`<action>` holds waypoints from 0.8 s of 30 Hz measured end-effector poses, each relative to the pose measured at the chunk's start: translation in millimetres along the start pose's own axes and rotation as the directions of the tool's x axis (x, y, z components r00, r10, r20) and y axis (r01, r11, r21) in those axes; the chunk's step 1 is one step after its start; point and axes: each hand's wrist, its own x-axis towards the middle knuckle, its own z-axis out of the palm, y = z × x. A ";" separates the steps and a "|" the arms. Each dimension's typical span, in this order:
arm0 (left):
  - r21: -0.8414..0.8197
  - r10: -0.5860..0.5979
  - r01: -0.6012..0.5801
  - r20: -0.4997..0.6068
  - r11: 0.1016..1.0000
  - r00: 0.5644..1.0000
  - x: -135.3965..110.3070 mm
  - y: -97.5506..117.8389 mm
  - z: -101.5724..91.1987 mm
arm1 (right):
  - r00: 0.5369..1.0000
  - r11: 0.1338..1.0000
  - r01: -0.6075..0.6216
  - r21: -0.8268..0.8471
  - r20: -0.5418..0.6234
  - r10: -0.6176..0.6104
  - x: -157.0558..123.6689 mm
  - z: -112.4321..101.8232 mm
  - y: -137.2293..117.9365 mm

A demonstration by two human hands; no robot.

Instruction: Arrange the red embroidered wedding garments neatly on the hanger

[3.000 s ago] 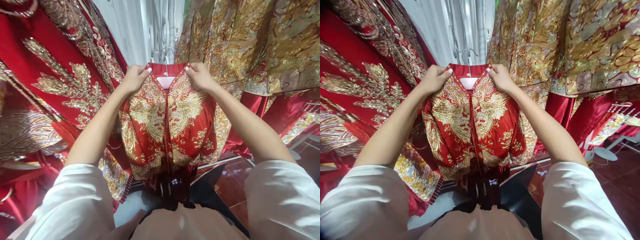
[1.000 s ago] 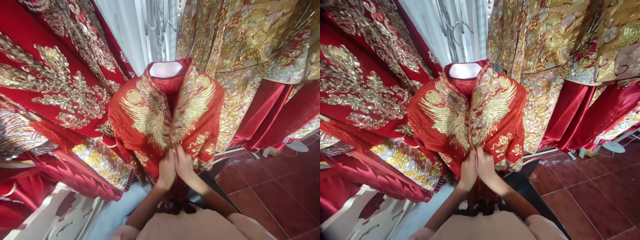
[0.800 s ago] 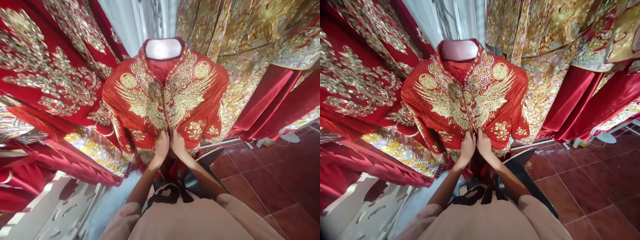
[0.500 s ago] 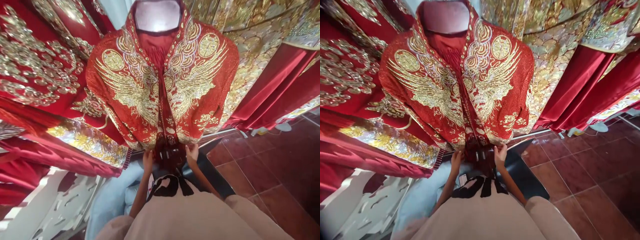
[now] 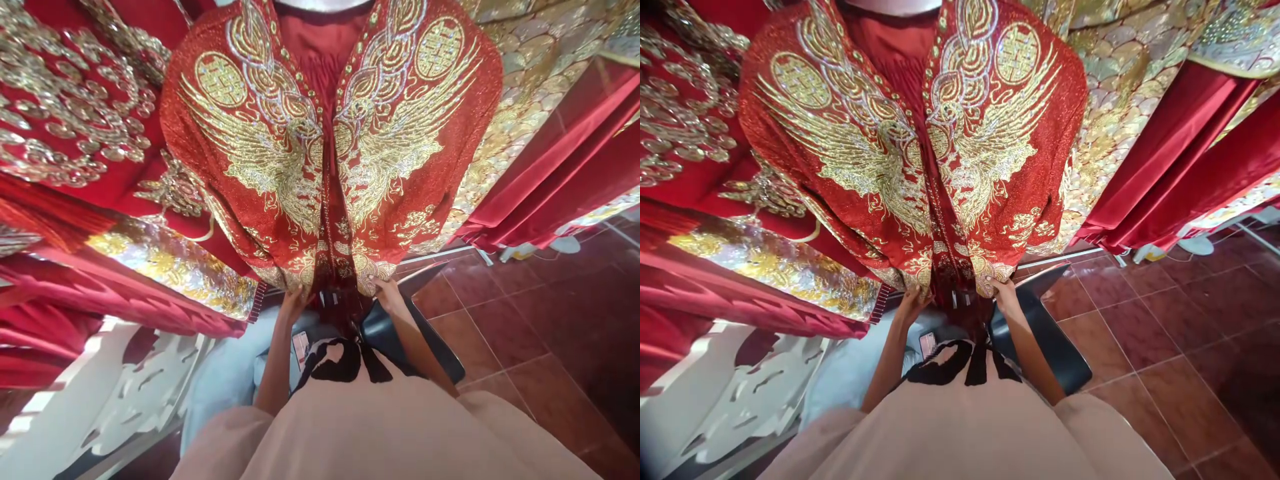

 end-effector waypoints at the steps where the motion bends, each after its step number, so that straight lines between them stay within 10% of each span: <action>1: -0.009 -0.014 0.014 0.017 1.000 1.000 -6.1 -4.6 2.1 | 1.000 1.000 -0.012 -0.004 -0.001 0.012 -3.1 0.6 3.6; 10: -0.045 0.001 0.002 0.064 0.999 0.998 -33.8 -26.7 35.8 | 0.966 0.991 0.060 -0.117 -0.243 -0.087 -45.1 19.8 22.1; 24: -0.080 0.101 -0.096 0.064 0.992 0.993 -52.8 -28.3 77.1 | 0.989 0.988 -0.067 0.141 -0.120 0.085 -74.5 56.1 7.7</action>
